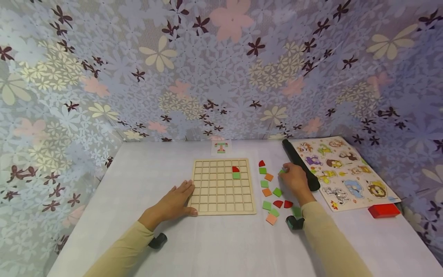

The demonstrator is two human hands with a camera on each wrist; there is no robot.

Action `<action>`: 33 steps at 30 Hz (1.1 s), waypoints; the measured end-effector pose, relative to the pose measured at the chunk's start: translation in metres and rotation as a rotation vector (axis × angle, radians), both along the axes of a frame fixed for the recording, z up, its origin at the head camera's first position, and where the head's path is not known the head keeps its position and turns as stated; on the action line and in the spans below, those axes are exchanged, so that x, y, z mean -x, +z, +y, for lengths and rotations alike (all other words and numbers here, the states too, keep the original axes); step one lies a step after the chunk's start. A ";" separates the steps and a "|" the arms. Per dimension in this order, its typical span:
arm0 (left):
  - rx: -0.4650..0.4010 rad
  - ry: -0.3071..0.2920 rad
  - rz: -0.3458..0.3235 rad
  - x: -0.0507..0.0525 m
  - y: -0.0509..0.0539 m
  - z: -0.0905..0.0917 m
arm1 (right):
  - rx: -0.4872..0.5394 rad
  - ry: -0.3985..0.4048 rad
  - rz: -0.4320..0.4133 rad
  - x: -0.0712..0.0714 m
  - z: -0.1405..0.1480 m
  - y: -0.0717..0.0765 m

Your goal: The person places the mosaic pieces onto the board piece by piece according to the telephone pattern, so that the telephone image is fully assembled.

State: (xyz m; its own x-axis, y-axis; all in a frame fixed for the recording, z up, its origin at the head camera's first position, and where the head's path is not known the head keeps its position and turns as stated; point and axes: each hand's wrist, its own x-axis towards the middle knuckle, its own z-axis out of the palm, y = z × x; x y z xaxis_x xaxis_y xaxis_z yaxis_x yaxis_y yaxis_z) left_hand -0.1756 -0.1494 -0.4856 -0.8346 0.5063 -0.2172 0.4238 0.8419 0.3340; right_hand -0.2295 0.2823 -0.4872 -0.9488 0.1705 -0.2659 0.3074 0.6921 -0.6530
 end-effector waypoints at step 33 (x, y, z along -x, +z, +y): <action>0.007 0.009 0.007 -0.001 0.002 0.002 | 0.183 -0.008 -0.045 0.007 -0.009 -0.004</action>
State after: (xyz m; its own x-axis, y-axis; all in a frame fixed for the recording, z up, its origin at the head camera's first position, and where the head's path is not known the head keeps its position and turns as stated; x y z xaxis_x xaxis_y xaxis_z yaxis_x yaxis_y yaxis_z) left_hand -0.1742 -0.1475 -0.4833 -0.8407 0.4972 -0.2147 0.4184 0.8479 0.3256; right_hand -0.2366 0.2735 -0.4912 -0.9340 0.1227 -0.3357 0.3444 0.5603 -0.7533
